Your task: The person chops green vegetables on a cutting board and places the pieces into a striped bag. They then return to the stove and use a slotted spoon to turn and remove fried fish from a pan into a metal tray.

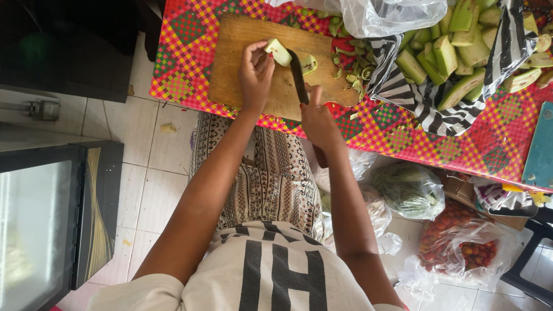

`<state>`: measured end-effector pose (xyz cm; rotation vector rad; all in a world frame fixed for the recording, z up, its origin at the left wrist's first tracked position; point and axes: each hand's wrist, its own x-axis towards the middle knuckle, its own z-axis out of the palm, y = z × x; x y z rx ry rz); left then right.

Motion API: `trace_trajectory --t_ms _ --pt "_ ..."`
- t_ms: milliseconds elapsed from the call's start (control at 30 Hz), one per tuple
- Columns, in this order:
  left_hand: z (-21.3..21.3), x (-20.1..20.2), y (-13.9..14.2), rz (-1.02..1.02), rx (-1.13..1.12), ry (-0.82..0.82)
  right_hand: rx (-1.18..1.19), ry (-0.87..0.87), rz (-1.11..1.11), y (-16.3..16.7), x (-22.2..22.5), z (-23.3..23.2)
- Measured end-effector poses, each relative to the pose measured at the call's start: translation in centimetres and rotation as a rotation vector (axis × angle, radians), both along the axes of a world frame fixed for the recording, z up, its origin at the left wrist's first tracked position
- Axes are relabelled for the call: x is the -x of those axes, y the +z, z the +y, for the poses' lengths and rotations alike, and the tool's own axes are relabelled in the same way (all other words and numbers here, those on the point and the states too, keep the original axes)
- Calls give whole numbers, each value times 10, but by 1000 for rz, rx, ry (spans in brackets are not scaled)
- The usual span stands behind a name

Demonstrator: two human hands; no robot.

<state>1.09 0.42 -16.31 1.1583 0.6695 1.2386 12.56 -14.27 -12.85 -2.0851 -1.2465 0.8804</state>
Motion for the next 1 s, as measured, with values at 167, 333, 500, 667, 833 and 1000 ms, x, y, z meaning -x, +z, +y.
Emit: trace_trajectory --t_ms 167,333,500,667,833,1000 --pt "1 -2 -1 -45 6 -35 -215 -76 184 17 -6 -6" --pt "-2 -2 0 46 2 -85 -389 -112 52 19 0 -3" --pt "-11 -8 17 605 -454 -2 -421 -297 -170 19 -12 -2" --pt "-11 -39 10 1027 -605 3 -470 -408 -156 29 -13 -22" --pt "-16 -52 -1 894 -632 -171 -420 -529 -118 41 -11 -45" --pt "-53 -64 16 888 -578 -296 -475 -602 -127 34 -34 -53"
